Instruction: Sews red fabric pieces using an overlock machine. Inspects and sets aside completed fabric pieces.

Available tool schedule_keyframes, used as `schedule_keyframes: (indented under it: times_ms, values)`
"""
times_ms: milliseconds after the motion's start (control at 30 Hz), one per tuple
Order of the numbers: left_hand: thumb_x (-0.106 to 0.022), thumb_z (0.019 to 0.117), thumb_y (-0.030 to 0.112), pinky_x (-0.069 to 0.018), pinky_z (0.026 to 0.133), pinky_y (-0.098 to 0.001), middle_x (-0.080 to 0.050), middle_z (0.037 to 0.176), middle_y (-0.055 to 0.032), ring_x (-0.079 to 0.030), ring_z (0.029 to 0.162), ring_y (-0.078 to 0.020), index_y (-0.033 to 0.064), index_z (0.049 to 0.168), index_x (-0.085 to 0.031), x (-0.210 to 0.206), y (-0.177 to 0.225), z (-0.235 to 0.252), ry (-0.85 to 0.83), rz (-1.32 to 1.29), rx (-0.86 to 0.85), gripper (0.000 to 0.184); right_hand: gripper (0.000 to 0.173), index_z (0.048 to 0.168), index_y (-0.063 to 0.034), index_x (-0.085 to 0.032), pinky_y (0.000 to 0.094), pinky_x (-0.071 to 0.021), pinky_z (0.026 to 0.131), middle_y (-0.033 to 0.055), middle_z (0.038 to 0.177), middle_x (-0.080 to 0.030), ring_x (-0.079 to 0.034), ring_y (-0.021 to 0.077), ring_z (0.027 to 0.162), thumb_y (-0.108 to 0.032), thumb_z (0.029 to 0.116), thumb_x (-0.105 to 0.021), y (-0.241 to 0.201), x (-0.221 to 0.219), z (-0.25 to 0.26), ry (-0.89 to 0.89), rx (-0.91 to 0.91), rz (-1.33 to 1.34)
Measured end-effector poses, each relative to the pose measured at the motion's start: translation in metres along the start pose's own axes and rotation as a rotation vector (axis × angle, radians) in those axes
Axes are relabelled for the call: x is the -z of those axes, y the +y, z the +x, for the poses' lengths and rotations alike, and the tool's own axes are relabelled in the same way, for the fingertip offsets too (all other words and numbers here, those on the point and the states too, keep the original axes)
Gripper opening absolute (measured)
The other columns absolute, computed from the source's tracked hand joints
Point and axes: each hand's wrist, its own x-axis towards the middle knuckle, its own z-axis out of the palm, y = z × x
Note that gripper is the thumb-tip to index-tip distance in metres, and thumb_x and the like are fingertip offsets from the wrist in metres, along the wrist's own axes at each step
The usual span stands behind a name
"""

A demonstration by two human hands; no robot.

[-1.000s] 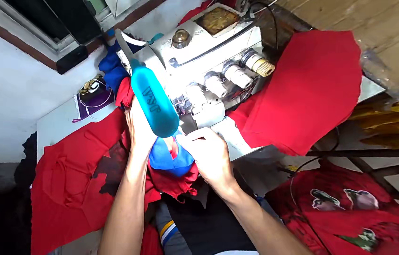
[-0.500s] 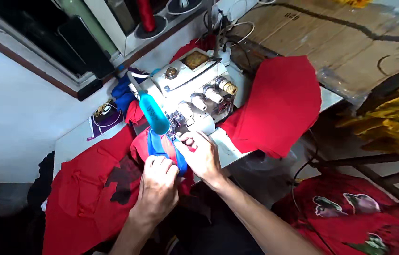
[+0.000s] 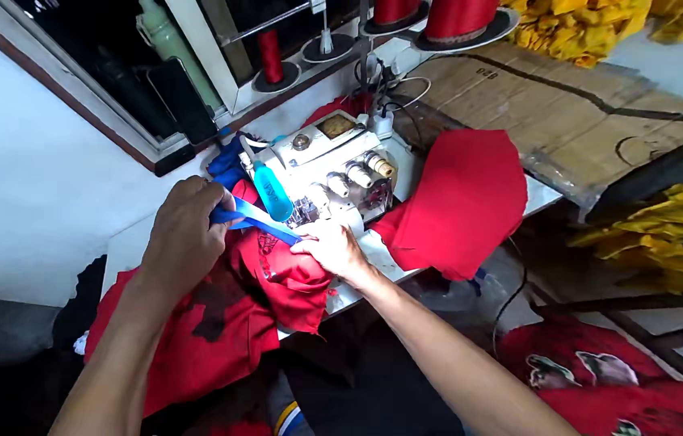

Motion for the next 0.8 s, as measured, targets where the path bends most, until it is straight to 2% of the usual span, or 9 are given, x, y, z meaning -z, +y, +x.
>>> schedule_keyframes:
  times_ms: [67, 167, 233, 300, 400, 467, 533, 667, 800]
  values:
    - [-0.074, 0.0905, 0.007, -0.0519, 0.077, -0.0448, -0.063, 0.093, -0.014, -0.062, 0.09, -0.03, 0.0019, 0.095, -0.071, -0.009, -0.004, -0.001, 0.044, 0.009, 0.013, 0.007, 0.012, 0.096, -0.005, -0.08, 0.0464, -0.0566, 0.077, 0.0108, 0.085, -0.075, -0.072, 0.0228, 0.079, -0.01, 0.085, -0.08, -0.004, 0.01, -0.001, -0.093, -0.02, 0.089]
    - [-0.064, 0.0944, 0.013, -0.0482, 0.1, -0.0532, -0.064, 0.116, -0.0178, -0.058, 0.117, -0.0356, 0.0038, 0.089, -0.074, -0.031, 0.001, -0.023, -0.073, -0.092, -0.174, 0.014, 0.017, 0.085, -0.0124, -0.077, 0.0272, -0.0549, 0.061, -0.004, 0.073, -0.07, -0.064, 0.0041, 0.065, -0.027, 0.0928, -0.074, -0.018, 0.034, -0.029, -0.332, -0.05, 0.249]
    - [-0.06, 0.0985, 0.021, -0.0452, 0.107, -0.0484, -0.067, 0.105, -0.0053, -0.06, 0.115, -0.0235, 0.0139, 0.086, -0.072, -0.068, 0.019, -0.066, -0.224, -0.28, -0.329, 0.019, 0.025, 0.087, -0.0158, -0.077, 0.0251, -0.0563, 0.066, -0.0074, 0.076, -0.071, -0.065, 0.0005, 0.071, -0.039, 0.0934, -0.072, -0.027, 0.047, -0.075, -0.39, -0.065, 0.229]
    - [-0.056, 0.1044, 0.026, -0.0451, 0.113, -0.0432, -0.071, 0.092, -0.0004, -0.068, 0.102, -0.0148, 0.0123, 0.094, -0.071, -0.102, 0.034, -0.103, -0.338, -0.423, -0.394, 0.023, 0.03, 0.095, -0.0163, -0.08, 0.03, -0.0577, 0.074, -0.0039, 0.085, -0.075, -0.069, 0.0049, 0.08, -0.044, 0.0962, -0.068, -0.023, 0.049, -0.118, -0.345, -0.047, 0.133]
    - [-0.059, 0.1021, 0.031, -0.0525, 0.086, -0.0322, -0.067, 0.081, 0.0016, -0.065, 0.083, -0.0121, 0.0123, 0.091, -0.07, -0.108, 0.036, -0.114, -0.355, -0.409, -0.386, 0.025, 0.028, 0.096, -0.018, -0.079, 0.027, -0.0581, 0.075, -0.0052, 0.089, -0.076, -0.07, 0.0048, 0.084, -0.043, 0.098, -0.067, -0.024, 0.043, -0.146, -0.21, -0.018, -0.001]
    - [-0.059, 0.1017, 0.03, -0.0535, 0.073, -0.0291, -0.066, 0.083, 0.0, -0.064, 0.081, -0.013, 0.011, 0.089, -0.069, -0.101, 0.034, -0.111, -0.37, -0.385, -0.365, 0.025, 0.028, 0.095, -0.0163, -0.078, 0.0253, -0.0568, 0.074, -0.0042, 0.087, -0.075, -0.069, 0.0059, 0.082, -0.041, 0.0987, -0.067, -0.029, 0.04, -0.146, -0.147, 0.045, -0.044]
    - [-0.057, 0.1021, 0.028, -0.0544, 0.081, -0.029, -0.072, 0.098, -0.0002, -0.066, 0.092, -0.0122, 0.0108, 0.09, -0.069, -0.093, 0.033, -0.113, -0.394, -0.393, -0.321, 0.023, 0.029, 0.094, -0.0147, -0.077, 0.0252, -0.0551, 0.071, -0.0027, 0.085, -0.074, -0.068, 0.0081, 0.078, -0.04, 0.1009, -0.064, -0.034, 0.037, -0.144, -0.122, 0.118, -0.057]
    - [-0.061, 0.0986, 0.032, -0.0547, 0.08, -0.029, -0.069, 0.089, 0.0047, -0.065, 0.088, -0.0093, 0.0148, 0.103, -0.071, -0.079, 0.036, -0.12, -0.34, -0.428, -0.16, 0.02, 0.028, 0.095, -0.0149, -0.075, 0.0266, -0.054, 0.069, -0.0017, 0.085, -0.074, -0.067, 0.01, 0.077, -0.038, 0.1033, -0.061, -0.044, 0.037, -0.136, -0.115, 0.236, -0.034]
    - [-0.058, 0.1016, 0.035, -0.0471, 0.105, -0.0363, -0.069, 0.093, 0.0003, -0.061, 0.115, -0.0192, 0.0156, 0.087, -0.072, -0.051, 0.04, -0.127, -0.243, -0.459, -0.252, 0.028, 0.019, 0.107, -0.007, -0.075, 0.0285, -0.0594, 0.093, 0.005, 0.106, -0.075, -0.071, 0.0112, 0.103, -0.023, 0.0981, -0.071, -0.045, 0.024, -0.116, -0.016, 0.188, 0.221]
